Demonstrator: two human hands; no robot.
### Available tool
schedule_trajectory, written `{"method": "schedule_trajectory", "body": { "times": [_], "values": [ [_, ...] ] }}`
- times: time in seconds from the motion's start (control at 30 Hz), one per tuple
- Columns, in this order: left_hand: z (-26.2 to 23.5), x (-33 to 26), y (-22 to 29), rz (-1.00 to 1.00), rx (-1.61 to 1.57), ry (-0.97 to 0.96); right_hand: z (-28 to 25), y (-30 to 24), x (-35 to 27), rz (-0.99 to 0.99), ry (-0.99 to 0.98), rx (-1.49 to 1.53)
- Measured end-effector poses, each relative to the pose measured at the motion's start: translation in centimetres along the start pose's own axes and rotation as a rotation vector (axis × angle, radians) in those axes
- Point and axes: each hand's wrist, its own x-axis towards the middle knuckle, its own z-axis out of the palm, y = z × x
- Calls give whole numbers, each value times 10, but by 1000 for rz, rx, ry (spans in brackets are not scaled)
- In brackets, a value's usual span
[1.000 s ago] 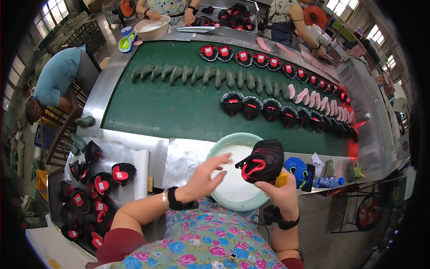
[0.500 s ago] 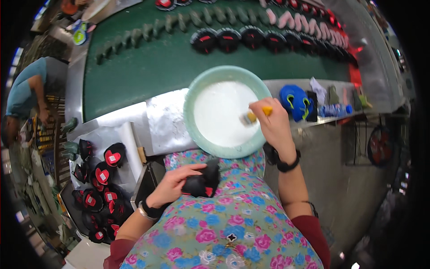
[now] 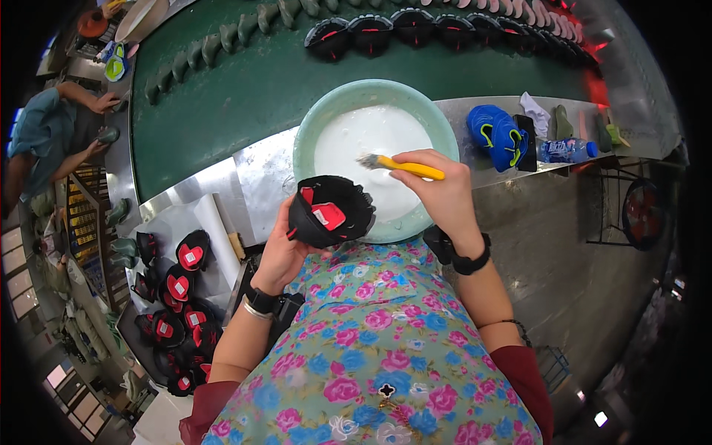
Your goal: The person applies a white liquid substance to the interior of black shoe uppers using a yellow-handled brush. They repeatedly dip the brush into a bowl of liquid and coat the inside of each shoe before placing it on a conveyor belt.
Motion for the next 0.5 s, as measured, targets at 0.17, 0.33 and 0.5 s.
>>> {"method": "schedule_trajectory", "body": {
  "times": [0.17,0.33,0.5],
  "values": [
    [8,17,-2,-25,6,-72,-3,-32,9,-99,-210,189],
    [8,23,-2,105,49,21,0,-15,17,156,15,-50],
    [7,35,3,372,321,17,-10,-29,-1,284,-88,15]
  ]
}}
